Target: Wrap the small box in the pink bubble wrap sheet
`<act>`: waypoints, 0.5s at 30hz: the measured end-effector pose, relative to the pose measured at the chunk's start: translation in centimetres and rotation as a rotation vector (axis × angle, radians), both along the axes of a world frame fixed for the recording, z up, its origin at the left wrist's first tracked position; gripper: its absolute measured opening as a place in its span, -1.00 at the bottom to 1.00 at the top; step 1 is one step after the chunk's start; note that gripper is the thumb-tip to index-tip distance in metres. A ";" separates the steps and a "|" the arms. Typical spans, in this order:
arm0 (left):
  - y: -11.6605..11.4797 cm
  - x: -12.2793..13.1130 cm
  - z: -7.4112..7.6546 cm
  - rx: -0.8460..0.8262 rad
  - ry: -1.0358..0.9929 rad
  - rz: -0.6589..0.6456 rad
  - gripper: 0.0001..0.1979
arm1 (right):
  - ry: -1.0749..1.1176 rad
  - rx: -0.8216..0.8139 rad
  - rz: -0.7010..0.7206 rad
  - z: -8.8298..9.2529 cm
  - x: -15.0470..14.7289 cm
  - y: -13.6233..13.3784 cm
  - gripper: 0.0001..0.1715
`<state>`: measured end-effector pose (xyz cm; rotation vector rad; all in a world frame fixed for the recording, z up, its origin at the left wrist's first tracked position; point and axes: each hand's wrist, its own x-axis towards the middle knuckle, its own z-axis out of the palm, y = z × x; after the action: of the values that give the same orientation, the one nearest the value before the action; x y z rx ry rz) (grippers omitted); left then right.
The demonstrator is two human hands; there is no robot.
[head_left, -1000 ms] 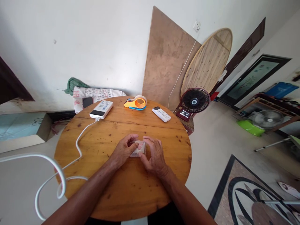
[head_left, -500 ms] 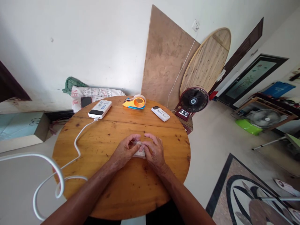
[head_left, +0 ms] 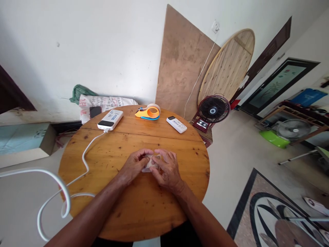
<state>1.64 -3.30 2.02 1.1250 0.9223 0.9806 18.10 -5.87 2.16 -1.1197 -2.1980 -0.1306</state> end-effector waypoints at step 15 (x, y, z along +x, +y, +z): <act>0.2 -0.1 0.0 0.005 0.001 0.000 -0.73 | -0.061 0.069 0.006 -0.1 0.1 0.0 -0.83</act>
<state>1.57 -3.14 1.98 1.1295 0.9215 0.9830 18.19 -5.87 2.08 -1.0841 -2.2323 -0.2395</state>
